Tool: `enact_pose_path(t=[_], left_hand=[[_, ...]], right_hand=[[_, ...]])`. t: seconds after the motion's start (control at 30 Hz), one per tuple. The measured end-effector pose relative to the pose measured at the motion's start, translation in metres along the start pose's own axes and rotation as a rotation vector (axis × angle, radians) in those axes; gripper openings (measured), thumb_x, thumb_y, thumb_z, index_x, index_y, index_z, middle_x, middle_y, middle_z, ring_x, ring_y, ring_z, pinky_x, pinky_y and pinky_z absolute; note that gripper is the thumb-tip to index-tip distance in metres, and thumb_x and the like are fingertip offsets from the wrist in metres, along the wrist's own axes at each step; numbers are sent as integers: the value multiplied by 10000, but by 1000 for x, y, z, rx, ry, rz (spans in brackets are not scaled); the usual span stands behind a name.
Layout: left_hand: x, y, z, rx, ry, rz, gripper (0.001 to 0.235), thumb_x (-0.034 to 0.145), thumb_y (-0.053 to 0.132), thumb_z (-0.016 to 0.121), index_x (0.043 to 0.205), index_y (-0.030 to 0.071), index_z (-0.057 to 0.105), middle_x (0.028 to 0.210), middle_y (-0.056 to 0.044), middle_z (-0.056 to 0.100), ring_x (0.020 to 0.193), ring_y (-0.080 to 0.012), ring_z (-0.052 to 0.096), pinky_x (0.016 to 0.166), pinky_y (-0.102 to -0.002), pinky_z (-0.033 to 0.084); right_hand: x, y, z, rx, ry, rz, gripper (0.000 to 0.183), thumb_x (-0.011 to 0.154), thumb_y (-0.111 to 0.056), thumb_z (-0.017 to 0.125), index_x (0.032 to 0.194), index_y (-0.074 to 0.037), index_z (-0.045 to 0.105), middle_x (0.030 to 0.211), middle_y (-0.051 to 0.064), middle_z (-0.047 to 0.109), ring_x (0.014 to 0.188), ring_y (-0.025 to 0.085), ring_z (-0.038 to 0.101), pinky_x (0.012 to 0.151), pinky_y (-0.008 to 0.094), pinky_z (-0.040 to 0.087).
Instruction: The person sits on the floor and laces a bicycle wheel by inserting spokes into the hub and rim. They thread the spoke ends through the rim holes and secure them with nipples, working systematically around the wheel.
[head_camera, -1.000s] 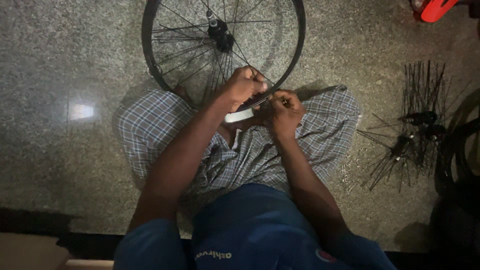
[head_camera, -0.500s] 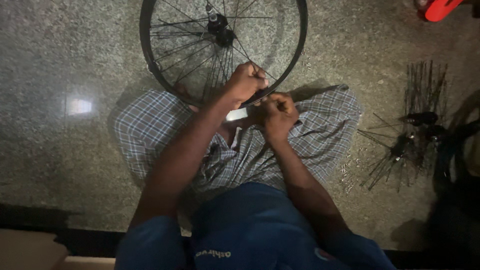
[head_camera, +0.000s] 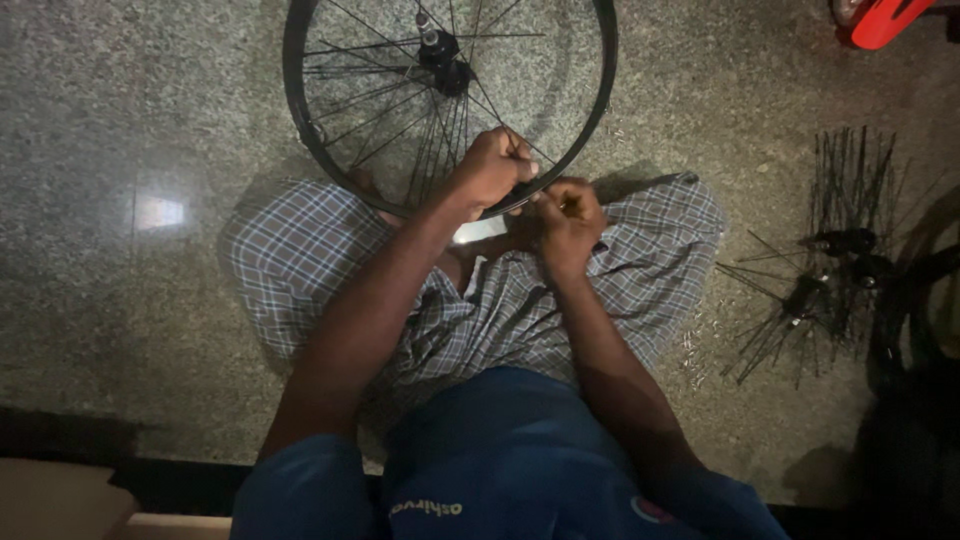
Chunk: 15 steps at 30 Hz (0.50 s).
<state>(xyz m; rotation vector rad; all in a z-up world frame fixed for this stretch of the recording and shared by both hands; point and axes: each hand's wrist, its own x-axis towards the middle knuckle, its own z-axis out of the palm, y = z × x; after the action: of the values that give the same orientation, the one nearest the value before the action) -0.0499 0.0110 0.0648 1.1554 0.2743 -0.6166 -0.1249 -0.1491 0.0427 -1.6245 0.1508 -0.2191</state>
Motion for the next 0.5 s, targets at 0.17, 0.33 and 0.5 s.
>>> enact_pose_path(t=[0.17, 0.33, 0.5], left_hand=[[-6, 14, -3, 63, 10, -43, 158, 875, 21, 691, 937, 29, 546, 767, -94, 658, 590, -197, 708, 407, -365, 575], [-14, 13, 0, 366, 231, 148, 234, 808, 67, 799, 868, 10, 580, 753, -118, 684, 668, -246, 713, 542, -405, 580], [-29, 18, 4, 719, 313, 630, 291, 787, 123, 809, 905, 0, 574, 799, -174, 681, 741, -358, 704, 659, -454, 544]], right_hand=[[10, -11, 1, 9, -62, 73, 246, 836, 109, 737, 965, -35, 586, 865, -15, 578, 778, 74, 542, 725, 226, 482], [22, -1, -4, 167, -182, 254, 230, 807, 137, 736, 902, -41, 625, 838, -12, 629, 751, 72, 563, 693, 222, 480], [25, 10, -9, 195, -181, 196, 249, 788, 172, 743, 875, -34, 634, 825, -18, 613, 737, 70, 546, 685, 229, 462]])
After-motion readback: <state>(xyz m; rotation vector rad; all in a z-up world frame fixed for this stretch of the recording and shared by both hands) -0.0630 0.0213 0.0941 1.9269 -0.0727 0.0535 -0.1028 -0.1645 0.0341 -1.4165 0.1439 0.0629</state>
